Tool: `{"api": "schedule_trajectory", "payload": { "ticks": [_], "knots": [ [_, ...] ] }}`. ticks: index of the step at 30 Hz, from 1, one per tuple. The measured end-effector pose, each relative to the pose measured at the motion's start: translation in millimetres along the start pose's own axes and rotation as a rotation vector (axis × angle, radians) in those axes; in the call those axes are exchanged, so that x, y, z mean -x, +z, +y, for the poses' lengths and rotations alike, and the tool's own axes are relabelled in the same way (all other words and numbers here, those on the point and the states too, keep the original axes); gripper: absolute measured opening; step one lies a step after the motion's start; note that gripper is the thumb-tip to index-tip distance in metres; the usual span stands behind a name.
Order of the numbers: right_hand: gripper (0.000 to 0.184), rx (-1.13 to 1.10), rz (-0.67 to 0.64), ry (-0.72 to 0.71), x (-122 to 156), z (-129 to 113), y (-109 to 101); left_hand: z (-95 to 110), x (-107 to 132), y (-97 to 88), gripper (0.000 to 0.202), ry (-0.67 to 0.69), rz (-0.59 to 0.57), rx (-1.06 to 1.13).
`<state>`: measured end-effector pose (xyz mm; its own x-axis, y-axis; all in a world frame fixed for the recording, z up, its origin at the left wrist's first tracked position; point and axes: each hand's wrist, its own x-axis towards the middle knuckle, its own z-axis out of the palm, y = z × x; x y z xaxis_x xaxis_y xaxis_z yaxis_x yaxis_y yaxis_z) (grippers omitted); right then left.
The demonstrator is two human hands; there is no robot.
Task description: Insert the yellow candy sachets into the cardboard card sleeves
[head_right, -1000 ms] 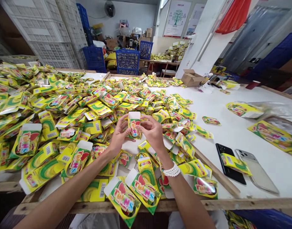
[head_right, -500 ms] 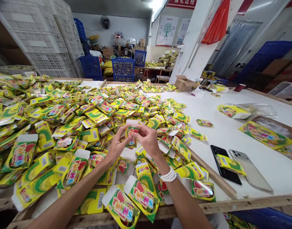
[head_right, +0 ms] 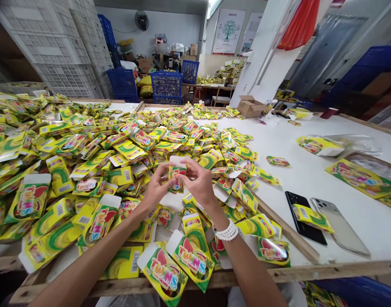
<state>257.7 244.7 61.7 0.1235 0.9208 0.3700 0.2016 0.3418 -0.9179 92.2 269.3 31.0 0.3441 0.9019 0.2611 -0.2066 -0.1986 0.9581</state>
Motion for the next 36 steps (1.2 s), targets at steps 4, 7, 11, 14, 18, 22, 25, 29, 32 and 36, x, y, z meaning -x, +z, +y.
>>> {"api": "schedule_trajectory", "payload": {
  "ticks": [4, 7, 11, 14, 18, 22, 25, 29, 32, 36],
  "knots": [
    [0.061, -0.083, 0.049, 0.078, -4, -4, -6, -3, 0, -1.4, 0.057, 0.016, -0.029, -0.021],
    [0.049, -0.150, 0.146, 0.254, -9, 1, -11, -4, 1, -1.2, 0.057, -0.023, -0.076, -0.116],
    [0.048, -0.229, 0.104, 0.433, -11, 7, -15, -4, 2, -1.2, 0.055, -0.035, -0.061, -0.254],
    [0.044, -0.280, 0.058, 0.449, -10, 6, -18, -5, 2, -1.9, 0.056, -0.014, -0.021, -0.314],
    [0.036, -0.307, 0.019, 0.454, -9, 3, -23, -6, 3, -2.2, 0.057, -0.008, -0.001, -0.346],
    [0.037, -0.320, -0.039, 0.464, -8, 2, -24, -6, 4, -1.6, 0.057, -0.005, 0.017, -0.339],
    [0.039, -0.311, 0.002, 0.474, -7, 3, -20, -3, 5, -0.4, 0.055, -0.007, 0.013, -0.336],
    [0.034, -0.249, 0.091, 0.431, -6, 4, -13, 1, 5, 1.0, 0.054, -0.015, 0.013, -0.340],
    [0.031, -0.184, 0.068, 0.347, -6, 4, -12, 3, 4, 1.2, 0.053, -0.048, 0.047, -0.294],
    [0.030, -0.107, 0.010, 0.277, -6, 2, -15, 4, 3, 1.4, 0.050, -0.081, 0.081, -0.217]
  ]
}}
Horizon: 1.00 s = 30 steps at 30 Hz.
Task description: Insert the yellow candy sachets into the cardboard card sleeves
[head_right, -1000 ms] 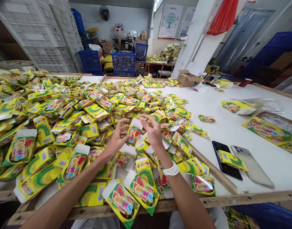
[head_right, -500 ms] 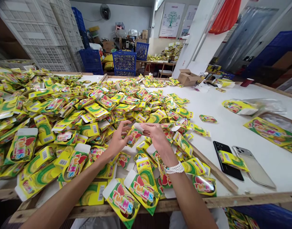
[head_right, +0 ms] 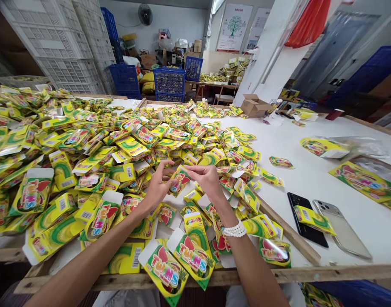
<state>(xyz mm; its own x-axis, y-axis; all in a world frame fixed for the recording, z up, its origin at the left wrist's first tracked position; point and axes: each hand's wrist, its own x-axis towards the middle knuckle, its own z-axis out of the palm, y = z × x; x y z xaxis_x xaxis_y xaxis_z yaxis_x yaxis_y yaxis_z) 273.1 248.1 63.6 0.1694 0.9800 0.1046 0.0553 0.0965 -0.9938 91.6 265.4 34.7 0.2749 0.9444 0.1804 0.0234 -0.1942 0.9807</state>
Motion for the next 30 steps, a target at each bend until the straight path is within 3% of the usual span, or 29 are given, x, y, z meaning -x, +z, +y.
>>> {"api": "schedule_trajectory", "payload": {
  "ticks": [6, 16, 22, 30],
  "knots": [
    [0.035, -0.096, -0.038, 0.055, -0.8, -1.7, -2.0, 2.2, -0.3, -0.3, 0.043, 0.017, -0.003, 0.035],
    [0.028, 0.009, 0.022, -0.025, 0.9, 6.2, 3.9, 0.9, 1.5, -0.3, 0.040, 0.056, 0.029, -0.026],
    [0.027, -0.058, 0.099, -0.014, 2.7, 4.1, 7.6, -0.2, 1.1, 1.8, 0.035, 0.072, 0.017, -0.004],
    [0.025, 0.096, 0.066, -0.087, 0.1, 5.5, 0.9, -2.1, 2.7, 0.1, 0.041, 0.062, 0.040, -0.054]
  ]
}}
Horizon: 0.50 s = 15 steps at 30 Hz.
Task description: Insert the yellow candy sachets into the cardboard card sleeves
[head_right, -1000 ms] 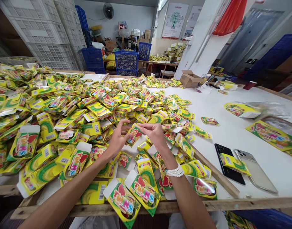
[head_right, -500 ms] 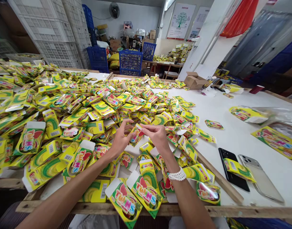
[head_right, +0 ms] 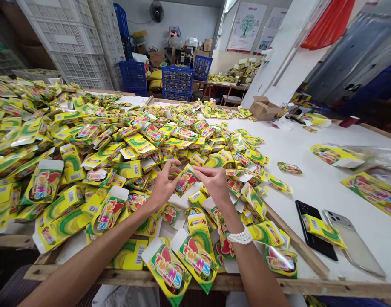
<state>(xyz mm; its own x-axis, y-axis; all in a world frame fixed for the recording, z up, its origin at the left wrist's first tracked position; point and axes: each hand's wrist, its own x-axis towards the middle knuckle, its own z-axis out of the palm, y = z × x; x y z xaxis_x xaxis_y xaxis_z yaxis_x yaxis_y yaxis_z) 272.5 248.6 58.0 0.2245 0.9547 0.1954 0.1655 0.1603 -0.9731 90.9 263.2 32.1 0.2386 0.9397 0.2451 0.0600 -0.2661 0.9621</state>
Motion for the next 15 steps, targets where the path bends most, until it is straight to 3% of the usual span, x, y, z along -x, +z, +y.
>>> {"api": "schedule_trajectory", "payload": {
  "ticks": [8, 15],
  "knots": [
    [0.017, 0.160, -0.100, -0.080, 2, -5, -4, 2, -1, -0.9, 0.048, -0.035, 0.027, -0.135],
    [0.018, 0.061, 0.022, -0.098, 3, 1, 8, 3, 0, 1.7, 0.036, 0.107, -0.004, -0.285]
  ]
}}
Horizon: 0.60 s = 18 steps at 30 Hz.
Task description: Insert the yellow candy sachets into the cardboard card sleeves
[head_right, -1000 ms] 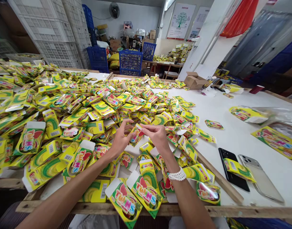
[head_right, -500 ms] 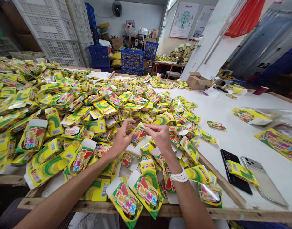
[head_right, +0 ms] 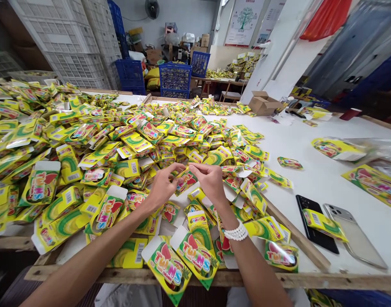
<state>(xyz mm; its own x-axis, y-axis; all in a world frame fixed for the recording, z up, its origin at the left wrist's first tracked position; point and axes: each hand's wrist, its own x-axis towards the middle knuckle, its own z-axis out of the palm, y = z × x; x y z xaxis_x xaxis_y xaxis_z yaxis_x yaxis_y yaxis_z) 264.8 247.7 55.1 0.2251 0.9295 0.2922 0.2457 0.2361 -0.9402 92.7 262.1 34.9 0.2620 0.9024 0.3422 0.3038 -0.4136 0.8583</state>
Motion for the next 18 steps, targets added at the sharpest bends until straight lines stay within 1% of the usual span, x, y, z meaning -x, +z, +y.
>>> {"api": "schedule_trajectory", "payload": {
  "ticks": [2, 4, 7, 10, 13, 16, 18],
  "knots": [
    [0.019, -0.055, 0.012, 0.019, 0, 4, 1, 0, 2, 1.2, 0.038, 0.047, -0.003, -0.040],
    [0.020, -0.078, 0.006, 0.036, -1, 7, 0, 0, 3, 1.9, 0.040, 0.054, -0.008, -0.031],
    [0.022, -0.068, -0.030, 0.041, -3, 7, -4, 1, 4, 1.2, 0.042, 0.014, -0.006, -0.008],
    [0.023, -0.029, -0.102, 0.035, -3, 4, -7, 2, 3, -0.7, 0.045, -0.022, -0.006, 0.010],
    [0.026, 0.068, -0.154, -0.039, 0, 1, -5, 2, 1, -2.5, 0.044, -0.056, 0.021, 0.067],
    [0.037, 0.222, -0.203, -0.139, 3, 0, 1, -1, -2, -3.0, 0.039, -0.117, 0.062, 0.170],
    [0.043, 0.312, -0.251, -0.179, 4, 1, 4, -5, -3, -2.3, 0.035, -0.158, 0.100, 0.213]
  ]
}}
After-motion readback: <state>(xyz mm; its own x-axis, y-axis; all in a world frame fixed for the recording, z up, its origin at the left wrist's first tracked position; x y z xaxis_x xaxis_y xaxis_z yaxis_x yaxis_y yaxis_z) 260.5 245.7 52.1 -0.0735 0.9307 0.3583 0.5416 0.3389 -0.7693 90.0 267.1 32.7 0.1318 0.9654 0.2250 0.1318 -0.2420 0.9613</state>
